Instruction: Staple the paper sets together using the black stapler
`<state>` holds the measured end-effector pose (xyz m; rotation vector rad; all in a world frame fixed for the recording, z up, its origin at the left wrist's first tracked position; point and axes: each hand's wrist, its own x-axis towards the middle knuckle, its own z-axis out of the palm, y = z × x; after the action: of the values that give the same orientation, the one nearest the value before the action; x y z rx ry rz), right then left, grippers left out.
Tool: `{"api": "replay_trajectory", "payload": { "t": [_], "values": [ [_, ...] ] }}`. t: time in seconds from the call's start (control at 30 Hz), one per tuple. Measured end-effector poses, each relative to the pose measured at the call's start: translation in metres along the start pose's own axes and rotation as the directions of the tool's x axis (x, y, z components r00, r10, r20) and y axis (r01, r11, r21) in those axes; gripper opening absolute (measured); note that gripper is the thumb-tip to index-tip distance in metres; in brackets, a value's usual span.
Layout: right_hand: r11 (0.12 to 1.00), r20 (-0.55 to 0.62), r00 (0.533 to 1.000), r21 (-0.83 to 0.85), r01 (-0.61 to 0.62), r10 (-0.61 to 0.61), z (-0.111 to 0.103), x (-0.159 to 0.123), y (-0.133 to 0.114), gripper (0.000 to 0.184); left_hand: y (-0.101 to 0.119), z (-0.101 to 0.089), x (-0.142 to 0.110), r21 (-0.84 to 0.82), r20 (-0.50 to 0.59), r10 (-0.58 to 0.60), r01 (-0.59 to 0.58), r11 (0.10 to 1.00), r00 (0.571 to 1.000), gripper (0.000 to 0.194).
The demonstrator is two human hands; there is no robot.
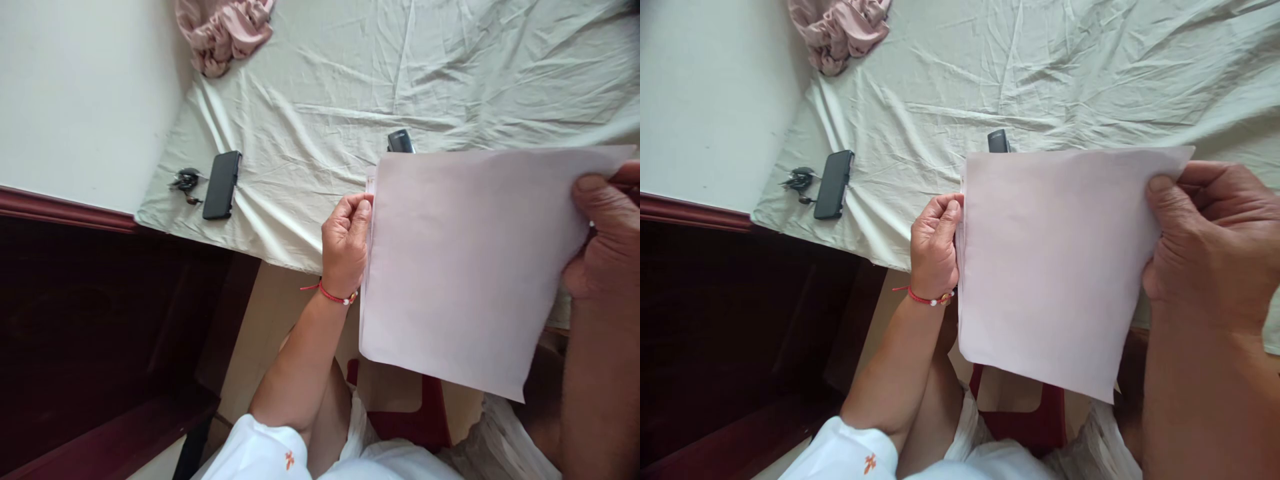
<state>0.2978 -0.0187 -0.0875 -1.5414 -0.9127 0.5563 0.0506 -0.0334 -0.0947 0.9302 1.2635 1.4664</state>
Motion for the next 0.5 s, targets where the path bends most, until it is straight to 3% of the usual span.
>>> {"api": "replay_trajectory", "payload": {
  "t": [0.2, 0.37, 0.5],
  "values": [
    [0.998, -0.052, 0.997, 0.024, 0.058, -0.057, 0.002, 0.009, 0.017, 0.020, -0.001, 0.000, -0.001, 0.020, 0.015, 0.032, -0.033, 0.999, 0.999, 0.023],
    [0.989, 0.070, 0.997, 0.145, -0.020, 0.010, 0.003, 0.012, 0.022, 0.022, 0.000, 0.001, 0.000, 0.026, -0.057, 0.009, -0.008, 1.000, 0.998, 0.033],
    [0.986, 0.074, 0.997, 0.165, -0.006, -0.007, 0.003, 0.015, 0.031, 0.029, 0.001, 0.002, 0.000, 0.017, -0.087, 0.011, -0.009, 1.000, 0.996, 0.034]
  ]
}}
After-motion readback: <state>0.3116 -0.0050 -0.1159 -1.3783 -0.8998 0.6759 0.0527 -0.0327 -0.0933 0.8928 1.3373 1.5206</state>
